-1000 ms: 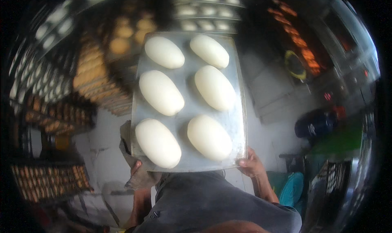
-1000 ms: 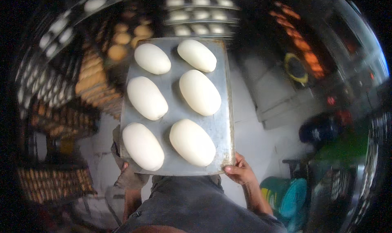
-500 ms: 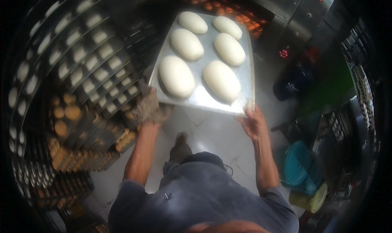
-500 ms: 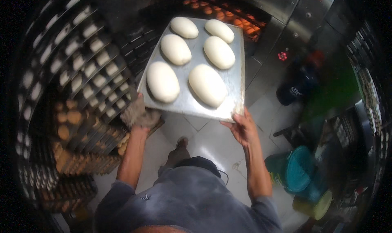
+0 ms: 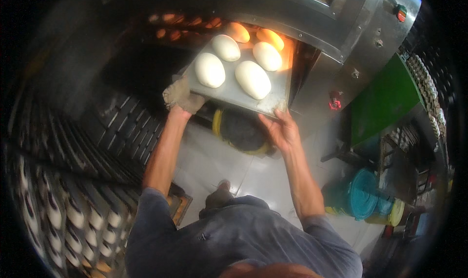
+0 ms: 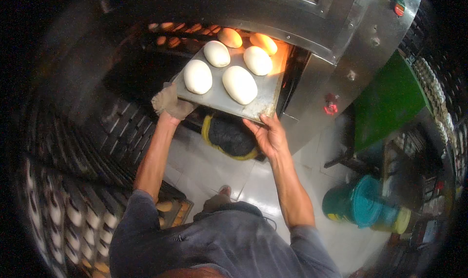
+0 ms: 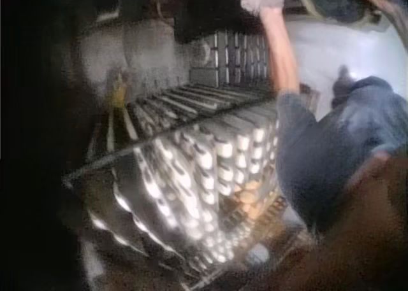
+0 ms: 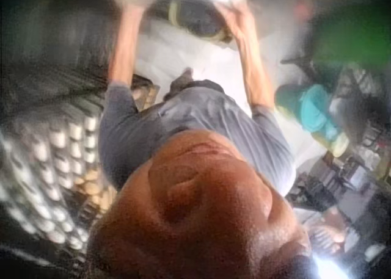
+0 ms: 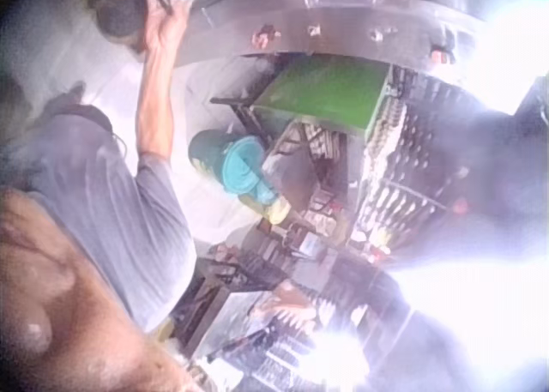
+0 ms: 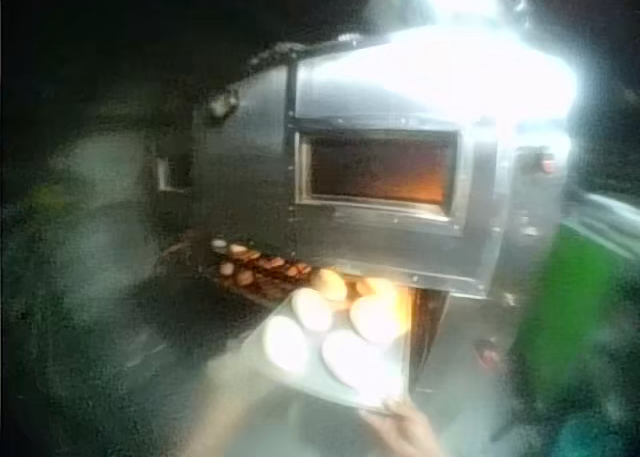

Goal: The person moves trays of bread dough from proofing racks into an industrial oven and retrieves baked bread using a cloth and a paddle.

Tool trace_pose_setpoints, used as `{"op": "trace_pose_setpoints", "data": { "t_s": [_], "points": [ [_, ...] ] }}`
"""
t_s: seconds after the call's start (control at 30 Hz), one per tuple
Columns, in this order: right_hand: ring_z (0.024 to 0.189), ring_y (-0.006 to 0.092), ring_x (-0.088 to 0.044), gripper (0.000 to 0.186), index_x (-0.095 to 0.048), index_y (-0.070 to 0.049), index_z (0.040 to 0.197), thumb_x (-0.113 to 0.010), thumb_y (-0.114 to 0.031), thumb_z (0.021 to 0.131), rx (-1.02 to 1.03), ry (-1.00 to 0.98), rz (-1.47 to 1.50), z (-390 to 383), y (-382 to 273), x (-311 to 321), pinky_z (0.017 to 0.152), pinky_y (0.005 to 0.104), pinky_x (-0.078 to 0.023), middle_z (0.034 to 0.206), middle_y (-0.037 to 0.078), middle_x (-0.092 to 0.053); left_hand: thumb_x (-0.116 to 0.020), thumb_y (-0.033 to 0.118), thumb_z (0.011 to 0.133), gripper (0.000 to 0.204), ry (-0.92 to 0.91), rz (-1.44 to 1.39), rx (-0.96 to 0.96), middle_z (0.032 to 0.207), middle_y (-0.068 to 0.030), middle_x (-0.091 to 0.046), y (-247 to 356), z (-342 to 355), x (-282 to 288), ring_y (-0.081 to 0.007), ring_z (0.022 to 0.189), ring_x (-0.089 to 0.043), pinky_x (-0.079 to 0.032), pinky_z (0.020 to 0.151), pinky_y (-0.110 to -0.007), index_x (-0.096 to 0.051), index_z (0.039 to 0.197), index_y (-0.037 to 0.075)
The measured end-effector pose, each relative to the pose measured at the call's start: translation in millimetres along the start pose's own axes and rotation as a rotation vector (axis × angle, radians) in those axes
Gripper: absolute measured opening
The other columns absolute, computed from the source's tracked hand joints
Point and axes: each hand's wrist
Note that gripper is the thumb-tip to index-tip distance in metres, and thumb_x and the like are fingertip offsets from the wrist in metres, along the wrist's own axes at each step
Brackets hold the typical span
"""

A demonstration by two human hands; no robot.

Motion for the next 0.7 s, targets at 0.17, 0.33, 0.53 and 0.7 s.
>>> {"op": "trace_pose_setpoints", "data": {
  "t_s": [0.17,0.33,0.53,0.7],
  "points": [
    [0.118,0.0384,-0.050,0.047,-0.034,-0.003,0.135,-0.050,-0.004,0.092,0.065,0.176,0.163,82,9,8,0.095,0.0495,-0.051,0.131,0.020,-0.044,-0.059,0.041,0.089,0.049,0.000,-1.765,0.589,0.123,-0.0082,-0.056,-66,54,-94,-0.0254,0.111,-0.056,-0.049,0.094,-0.043,-0.050,0.125,0.009],
    [0.111,0.0375,-0.056,0.060,-0.021,0.000,0.140,-0.055,-0.014,0.093,0.096,0.234,-0.093,80,-5,-15,0.094,0.0435,-0.051,0.129,0.027,-0.043,-0.052,0.041,0.093,0.047,-0.124,-1.649,0.770,0.120,-0.0106,-0.057,-46,131,-140,-0.0273,0.110,-0.055,-0.048,0.095,-0.047,-0.050,0.124,0.006],
    [0.101,0.0307,-0.063,0.060,-0.029,0.002,0.140,-0.059,-0.019,0.092,-0.051,0.157,-0.309,3,-1,-9,0.091,0.0382,-0.053,0.116,0.024,-0.058,-0.049,0.036,0.093,0.038,-0.310,-1.606,0.832,0.109,-0.0114,-0.059,-42,221,-195,-0.0270,0.100,-0.056,-0.048,0.085,-0.046,-0.055,0.114,0.005],
    [0.102,0.0256,-0.062,0.048,-0.042,0.004,0.132,-0.059,-0.015,0.092,-0.132,0.152,-0.463,-50,-13,9,0.091,0.0356,-0.051,0.117,0.019,-0.060,-0.048,0.031,0.093,0.028,-0.405,-1.523,0.814,0.095,-0.0107,-0.060,-41,264,-230,-0.0255,0.086,-0.058,-0.049,0.075,-0.044,-0.059,0.103,0.007]
  ]
}}
Point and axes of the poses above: each hand's wrist, its own z-axis towards the middle knuckle, its own x-axis out of the back of the hand, y = z × x
